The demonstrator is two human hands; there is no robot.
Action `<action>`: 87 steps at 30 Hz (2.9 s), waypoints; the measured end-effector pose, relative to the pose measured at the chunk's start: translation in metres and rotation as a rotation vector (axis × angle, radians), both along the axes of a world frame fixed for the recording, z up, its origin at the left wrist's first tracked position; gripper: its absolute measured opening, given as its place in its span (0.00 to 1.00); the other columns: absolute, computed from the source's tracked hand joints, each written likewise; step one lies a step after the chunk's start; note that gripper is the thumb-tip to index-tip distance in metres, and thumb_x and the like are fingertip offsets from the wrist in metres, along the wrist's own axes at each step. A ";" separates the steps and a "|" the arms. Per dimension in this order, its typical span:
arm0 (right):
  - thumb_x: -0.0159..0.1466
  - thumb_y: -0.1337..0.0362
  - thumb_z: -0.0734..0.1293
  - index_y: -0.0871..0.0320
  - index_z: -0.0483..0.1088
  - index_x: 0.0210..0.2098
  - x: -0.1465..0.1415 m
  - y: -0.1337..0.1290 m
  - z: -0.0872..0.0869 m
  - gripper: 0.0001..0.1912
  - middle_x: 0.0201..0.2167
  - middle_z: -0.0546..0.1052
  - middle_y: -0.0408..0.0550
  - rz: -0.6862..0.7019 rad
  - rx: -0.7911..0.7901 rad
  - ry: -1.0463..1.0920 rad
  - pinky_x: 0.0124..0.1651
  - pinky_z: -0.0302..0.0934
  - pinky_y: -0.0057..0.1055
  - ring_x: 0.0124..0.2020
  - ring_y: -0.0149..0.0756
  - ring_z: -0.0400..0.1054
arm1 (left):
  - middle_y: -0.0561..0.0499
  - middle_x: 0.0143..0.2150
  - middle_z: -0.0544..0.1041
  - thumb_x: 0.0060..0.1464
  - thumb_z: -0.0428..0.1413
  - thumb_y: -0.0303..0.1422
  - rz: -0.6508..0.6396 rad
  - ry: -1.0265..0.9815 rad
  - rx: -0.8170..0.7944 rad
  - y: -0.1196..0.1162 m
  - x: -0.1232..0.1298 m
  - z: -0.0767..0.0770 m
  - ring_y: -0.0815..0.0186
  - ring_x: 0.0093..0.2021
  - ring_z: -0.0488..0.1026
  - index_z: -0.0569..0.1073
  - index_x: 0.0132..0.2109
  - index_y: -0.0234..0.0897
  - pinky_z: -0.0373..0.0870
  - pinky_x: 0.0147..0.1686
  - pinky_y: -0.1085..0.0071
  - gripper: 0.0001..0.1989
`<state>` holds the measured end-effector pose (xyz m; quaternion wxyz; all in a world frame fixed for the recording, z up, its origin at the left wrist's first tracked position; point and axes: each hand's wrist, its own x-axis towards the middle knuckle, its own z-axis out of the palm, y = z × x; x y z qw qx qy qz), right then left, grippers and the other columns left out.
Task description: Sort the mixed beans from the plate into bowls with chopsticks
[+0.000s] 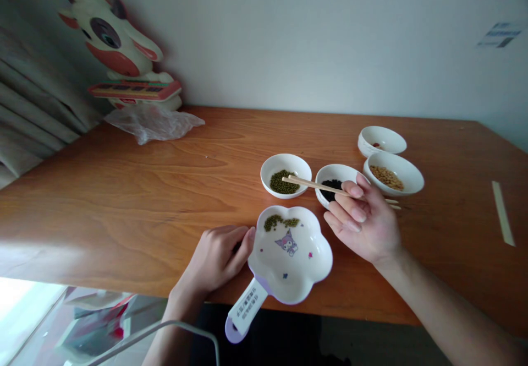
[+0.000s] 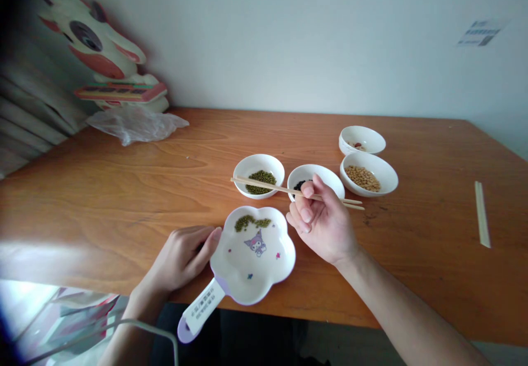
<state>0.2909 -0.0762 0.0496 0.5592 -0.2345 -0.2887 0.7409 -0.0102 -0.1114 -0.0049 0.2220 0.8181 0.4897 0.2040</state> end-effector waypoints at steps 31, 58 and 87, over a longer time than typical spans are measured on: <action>0.64 0.57 0.77 0.56 0.45 0.18 -0.001 -0.012 -0.009 0.37 0.11 0.41 0.34 -0.046 0.286 -0.133 0.24 0.39 0.34 0.16 0.29 0.34 | 0.53 0.27 0.72 0.77 0.46 0.39 -0.008 0.005 -0.006 0.001 -0.001 -0.002 0.70 0.26 0.64 0.66 0.32 0.38 0.57 0.30 0.71 0.22; 0.74 0.55 0.69 0.54 0.78 0.36 0.002 -0.014 -0.011 0.13 0.25 0.74 0.41 0.096 0.250 -0.388 0.29 0.61 0.26 0.25 0.28 0.66 | 0.55 0.26 0.70 0.77 0.46 0.39 -0.003 -0.018 0.010 0.001 0.002 0.001 0.72 0.25 0.63 0.65 0.31 0.37 0.56 0.30 0.72 0.22; 0.73 0.71 0.67 0.54 0.78 0.49 -0.003 -0.023 -0.022 0.10 0.37 0.81 0.44 -0.100 0.837 -0.912 0.38 0.68 0.28 0.35 0.30 0.73 | 0.54 0.26 0.70 0.77 0.46 0.39 0.004 -0.011 -0.007 0.000 0.002 0.000 0.71 0.25 0.63 0.65 0.31 0.37 0.55 0.30 0.71 0.22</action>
